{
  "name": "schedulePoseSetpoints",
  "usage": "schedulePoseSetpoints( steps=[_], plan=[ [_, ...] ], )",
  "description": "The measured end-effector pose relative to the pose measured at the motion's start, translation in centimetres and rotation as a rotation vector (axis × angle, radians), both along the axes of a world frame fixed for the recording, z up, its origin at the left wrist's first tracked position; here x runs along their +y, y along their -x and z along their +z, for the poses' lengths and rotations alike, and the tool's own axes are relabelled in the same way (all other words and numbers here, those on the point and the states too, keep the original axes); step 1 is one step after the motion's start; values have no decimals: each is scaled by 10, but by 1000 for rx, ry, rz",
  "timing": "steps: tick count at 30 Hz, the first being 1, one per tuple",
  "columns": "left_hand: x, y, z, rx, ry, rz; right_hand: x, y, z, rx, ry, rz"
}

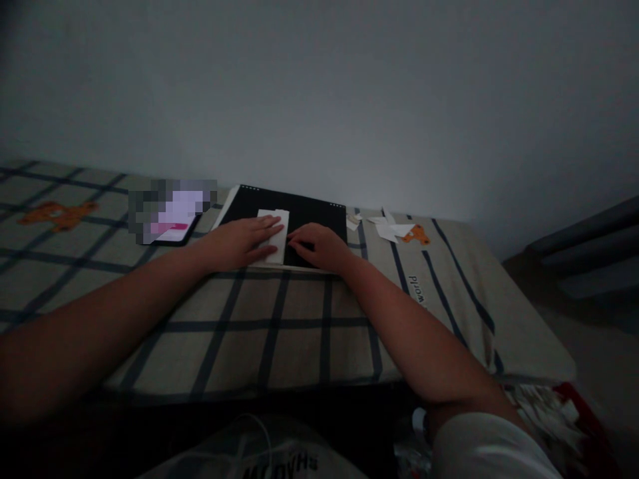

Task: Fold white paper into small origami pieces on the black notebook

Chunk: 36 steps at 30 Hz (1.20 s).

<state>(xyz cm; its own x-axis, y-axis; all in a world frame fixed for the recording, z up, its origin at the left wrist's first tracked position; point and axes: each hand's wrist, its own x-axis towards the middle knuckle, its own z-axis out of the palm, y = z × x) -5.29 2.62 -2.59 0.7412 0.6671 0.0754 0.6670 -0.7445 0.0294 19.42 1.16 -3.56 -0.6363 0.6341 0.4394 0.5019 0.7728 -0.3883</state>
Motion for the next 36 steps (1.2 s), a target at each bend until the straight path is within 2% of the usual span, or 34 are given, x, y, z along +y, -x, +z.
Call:
schedulePoseSetpoints(
  steps=[8,18,36],
  plan=[
    [2,-2,-3,26,-36,-28,0,1,-1,-15,-17,-21],
    [-1,-4,-1,41,-50,-6,1,0,1,-44,11,-25],
    [0,-6,1,76,-43,13,3,-1,-1,-29,-35,-4]
  ],
)
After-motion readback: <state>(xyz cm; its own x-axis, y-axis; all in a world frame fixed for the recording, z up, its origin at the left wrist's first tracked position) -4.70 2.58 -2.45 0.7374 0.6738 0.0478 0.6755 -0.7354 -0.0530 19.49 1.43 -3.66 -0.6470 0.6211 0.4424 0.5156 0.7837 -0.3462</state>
